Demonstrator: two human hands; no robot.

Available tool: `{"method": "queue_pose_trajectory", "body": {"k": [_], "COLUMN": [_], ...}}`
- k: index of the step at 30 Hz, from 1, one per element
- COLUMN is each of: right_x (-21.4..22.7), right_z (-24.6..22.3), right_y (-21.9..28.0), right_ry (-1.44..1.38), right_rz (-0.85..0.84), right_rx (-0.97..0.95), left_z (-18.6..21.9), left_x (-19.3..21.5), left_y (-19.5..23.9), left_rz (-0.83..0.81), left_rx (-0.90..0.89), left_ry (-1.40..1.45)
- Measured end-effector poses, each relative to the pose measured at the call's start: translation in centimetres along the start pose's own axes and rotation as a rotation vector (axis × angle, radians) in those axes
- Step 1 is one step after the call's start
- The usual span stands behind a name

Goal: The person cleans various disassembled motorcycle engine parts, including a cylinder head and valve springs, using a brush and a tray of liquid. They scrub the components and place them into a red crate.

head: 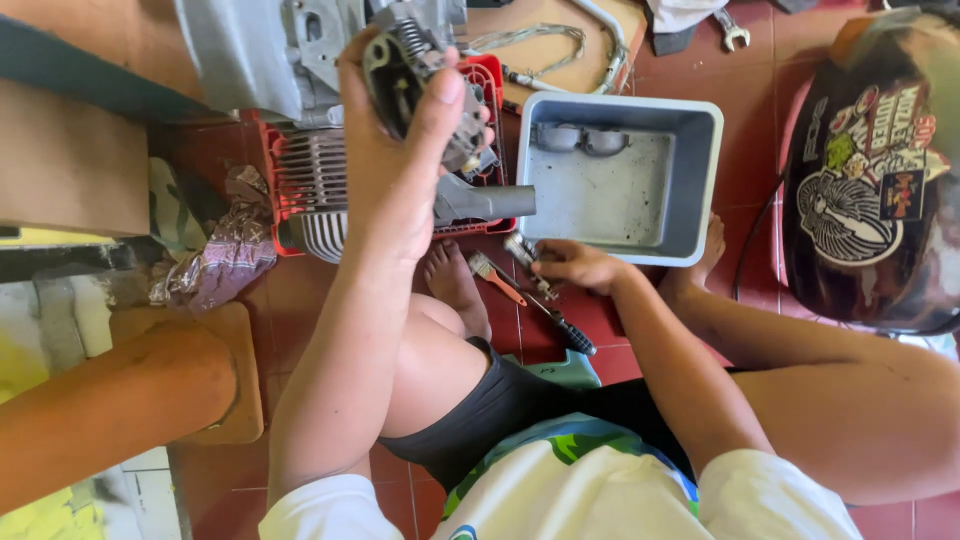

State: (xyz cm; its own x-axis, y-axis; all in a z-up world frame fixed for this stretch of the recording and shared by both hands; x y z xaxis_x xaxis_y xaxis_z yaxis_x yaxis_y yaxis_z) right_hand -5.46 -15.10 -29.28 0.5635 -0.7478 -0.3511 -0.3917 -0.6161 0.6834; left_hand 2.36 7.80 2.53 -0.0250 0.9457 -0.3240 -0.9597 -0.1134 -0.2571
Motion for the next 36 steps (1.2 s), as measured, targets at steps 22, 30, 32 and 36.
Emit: {"method": "queue_pose_trajectory", "body": {"k": [22,30,32,36], "right_x": [-2.4,-1.2,-1.8,-0.9], "right_z": [-24.2,-24.7,-24.5,-23.0], "right_y": [20.2,20.3,20.9,20.3], "right_ry": [0.421,0.002,0.036,0.067], "right_rz": [0.752,0.731,0.765,0.886], "right_rx": [0.586,0.880,0.938,1.136], "left_z": [-6.4,-8.1,-8.6,-8.5], "left_x": [-4.8,-5.5,-5.9,-7.1], "left_y": [-0.2,0.2,0.5,1.1], "left_rz": [-0.205,-0.204,-0.226,-0.295], "left_rx": [0.212,0.222,0.171,-0.013], "left_ry": [0.100,0.120,0.134,0.063]}}
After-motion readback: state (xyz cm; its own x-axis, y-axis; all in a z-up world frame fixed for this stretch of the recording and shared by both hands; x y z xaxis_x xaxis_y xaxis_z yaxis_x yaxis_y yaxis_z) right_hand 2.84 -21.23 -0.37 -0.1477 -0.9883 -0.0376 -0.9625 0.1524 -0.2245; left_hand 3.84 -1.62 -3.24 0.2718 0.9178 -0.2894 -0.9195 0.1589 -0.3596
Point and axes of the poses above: each hand's wrist, its own y-axis away from the middle knuckle, its own x-axis out of the back of the hand, z = x × y, the point moved 3 cm from there along -y, towards the middle knuckle, and after that the axes turned 11 degrees about -x, right-handed, at the moved point
